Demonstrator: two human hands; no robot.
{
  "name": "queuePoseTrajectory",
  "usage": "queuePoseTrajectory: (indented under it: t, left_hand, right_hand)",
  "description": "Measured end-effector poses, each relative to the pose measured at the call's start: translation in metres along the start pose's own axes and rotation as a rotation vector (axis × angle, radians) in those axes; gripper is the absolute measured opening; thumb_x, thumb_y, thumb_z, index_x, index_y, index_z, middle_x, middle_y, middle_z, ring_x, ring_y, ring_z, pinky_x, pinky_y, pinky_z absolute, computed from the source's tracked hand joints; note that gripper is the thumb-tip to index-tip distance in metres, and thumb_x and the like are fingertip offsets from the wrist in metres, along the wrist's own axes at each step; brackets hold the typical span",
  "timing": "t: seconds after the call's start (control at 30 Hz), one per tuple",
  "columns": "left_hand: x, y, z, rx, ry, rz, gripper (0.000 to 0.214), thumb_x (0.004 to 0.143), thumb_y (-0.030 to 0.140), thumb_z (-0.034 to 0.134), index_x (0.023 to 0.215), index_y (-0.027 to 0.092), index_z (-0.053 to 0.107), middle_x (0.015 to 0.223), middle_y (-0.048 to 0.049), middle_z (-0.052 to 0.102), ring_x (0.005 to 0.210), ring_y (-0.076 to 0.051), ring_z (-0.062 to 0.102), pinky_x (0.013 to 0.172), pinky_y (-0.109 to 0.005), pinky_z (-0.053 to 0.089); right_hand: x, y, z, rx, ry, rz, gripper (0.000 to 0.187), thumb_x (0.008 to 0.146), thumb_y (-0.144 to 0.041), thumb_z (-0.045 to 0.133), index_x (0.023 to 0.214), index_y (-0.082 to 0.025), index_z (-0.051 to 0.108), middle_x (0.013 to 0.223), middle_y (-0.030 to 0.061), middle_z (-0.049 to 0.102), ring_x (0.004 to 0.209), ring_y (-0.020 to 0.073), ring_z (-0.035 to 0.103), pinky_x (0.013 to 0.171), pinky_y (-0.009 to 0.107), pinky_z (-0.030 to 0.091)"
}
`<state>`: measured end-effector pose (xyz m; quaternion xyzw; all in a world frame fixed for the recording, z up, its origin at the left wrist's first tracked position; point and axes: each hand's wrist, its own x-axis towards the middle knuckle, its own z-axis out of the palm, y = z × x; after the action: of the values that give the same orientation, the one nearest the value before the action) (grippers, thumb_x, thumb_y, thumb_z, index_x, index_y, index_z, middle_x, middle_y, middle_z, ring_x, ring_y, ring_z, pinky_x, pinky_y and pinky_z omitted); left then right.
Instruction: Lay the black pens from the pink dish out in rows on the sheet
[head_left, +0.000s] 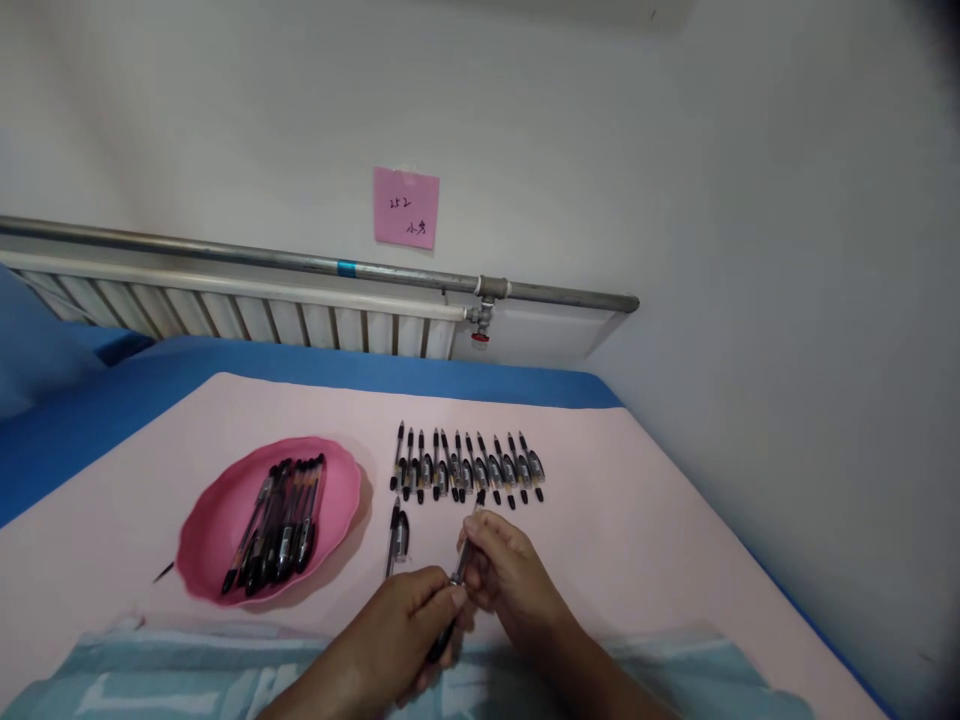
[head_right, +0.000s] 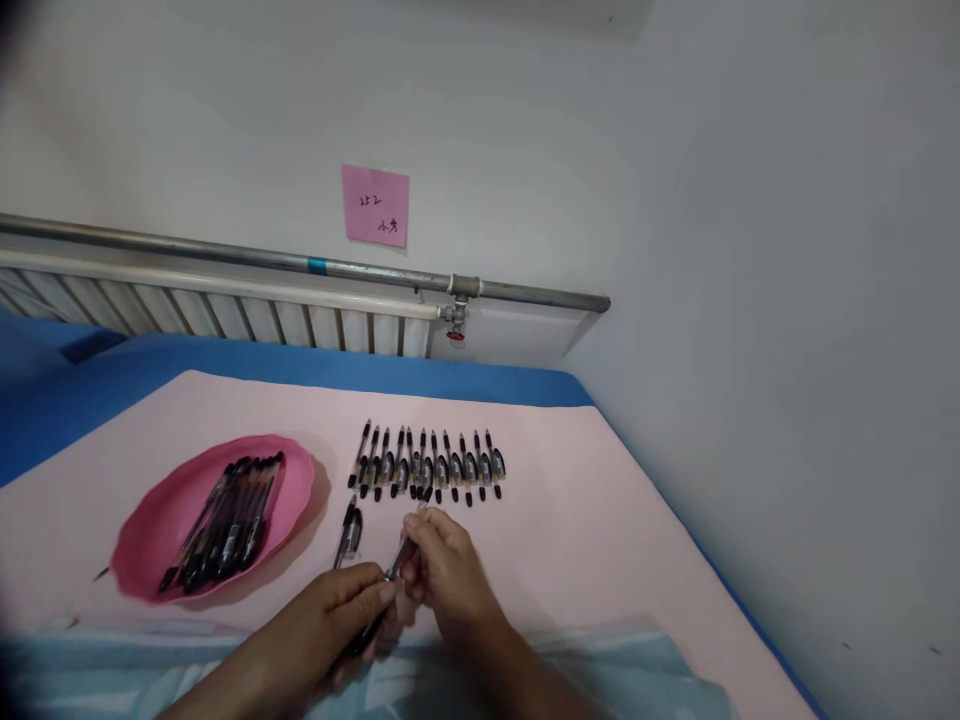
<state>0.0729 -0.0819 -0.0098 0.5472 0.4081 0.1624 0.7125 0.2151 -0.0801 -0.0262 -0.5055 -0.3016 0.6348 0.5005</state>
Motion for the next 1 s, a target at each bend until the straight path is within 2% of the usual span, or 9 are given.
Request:
queuePoseTrajectory:
  t: [0.23,0.33,0.43,0.5,0.57,0.63,0.73,0.83,1.0]
  left_hand:
    - [0.004,-0.001,0.002,-0.177,-0.009,-0.012,0.034,0.081,0.049,0.046,0.07,0.017,0.053,0.045,0.0079,0.044,0.028,-0.003,0.026,0.028,-0.015,0.015]
    - [0.0,0.004,0.003,-0.177,0.005,-0.013,0.035,0.079,0.05,0.047,0.068,0.018,0.051,0.043,0.0083,0.044,0.026,-0.003,0.024,0.027,-0.016,0.014]
    - [-0.007,0.004,0.007,-0.104,-0.056,-0.048,0.034,0.08,0.048,0.046,0.069,0.017,0.053,0.043,0.0079,0.044,0.027,-0.003,0.026,0.027,-0.016,0.017]
    - [-0.01,0.002,0.009,-0.006,-0.16,-0.064,0.033,0.079,0.046,0.049,0.068,0.016,0.056,0.044,0.0066,0.046,0.03,-0.004,0.03,0.029,-0.015,0.02]
    - [-0.011,0.0,0.01,0.022,-0.173,-0.052,0.033,0.08,0.047,0.048,0.068,0.016,0.056,0.044,0.0069,0.045,0.031,-0.004,0.031,0.03,-0.015,0.022]
    - [-0.011,-0.002,0.007,-0.027,-0.127,-0.046,0.035,0.081,0.05,0.043,0.071,0.018,0.054,0.044,0.0079,0.044,0.029,-0.005,0.03,0.028,-0.016,0.021]
    - [-0.011,-0.003,0.002,0.081,-0.234,-0.07,0.031,0.08,0.045,0.047,0.072,0.017,0.058,0.049,0.0065,0.046,0.034,-0.006,0.034,0.032,-0.016,0.024]
    - [-0.012,-0.005,0.0,0.242,-0.295,-0.045,0.024,0.078,0.036,0.05,0.071,0.016,0.061,0.053,0.0054,0.047,0.044,-0.006,0.038,0.038,-0.016,0.025]
    - [-0.007,-0.011,0.006,0.137,-0.244,-0.078,0.015,0.074,0.03,0.052,0.072,0.017,0.059,0.052,0.0065,0.044,0.043,-0.007,0.036,0.039,-0.018,0.025]
  right_hand:
    - [0.001,0.006,0.004,0.078,0.022,-0.003,0.034,0.073,-0.047,0.061,0.066,-0.019,0.044,0.04,-0.0079,0.044,0.031,0.0033,0.032,0.034,0.016,0.017]
    - [0.003,0.003,0.004,0.114,0.018,0.017,0.031,0.072,-0.045,0.062,0.067,-0.018,0.047,0.04,-0.0076,0.044,0.032,0.0039,0.032,0.034,0.016,0.017]
    - [0.011,-0.013,-0.009,0.195,0.14,-0.009,0.03,0.069,-0.041,0.067,0.063,-0.018,0.048,0.039,-0.0068,0.043,0.032,0.0044,0.032,0.032,0.016,0.016]
    - [0.016,-0.027,-0.025,0.271,0.311,-0.113,0.033,0.064,-0.039,0.071,0.058,-0.018,0.046,0.042,-0.0068,0.044,0.033,0.0029,0.03,0.031,0.016,0.016]
    - [0.017,-0.038,-0.036,0.297,0.362,-0.204,0.032,0.063,-0.038,0.072,0.061,-0.018,0.048,0.048,-0.0068,0.048,0.037,0.0025,0.033,0.032,0.015,0.021]
    - [0.016,-0.039,-0.037,0.282,0.307,-0.297,0.028,0.067,-0.04,0.071,0.068,-0.017,0.055,0.052,-0.0052,0.051,0.043,0.0047,0.042,0.037,0.016,0.031]
    - [0.014,-0.031,-0.028,0.299,0.196,-0.22,0.027,0.066,-0.039,0.072,0.071,-0.016,0.058,0.057,-0.0038,0.054,0.047,0.0065,0.046,0.038,0.017,0.032]
    - [0.015,-0.024,-0.023,0.356,0.185,-0.162,0.026,0.063,-0.034,0.075,0.071,-0.016,0.059,0.058,-0.0044,0.055,0.047,0.0055,0.046,0.039,0.016,0.03]
    - [0.015,-0.026,-0.028,0.339,0.197,-0.139,0.023,0.064,-0.031,0.074,0.074,-0.016,0.061,0.059,-0.0033,0.055,0.049,0.007,0.049,0.039,0.016,0.031]
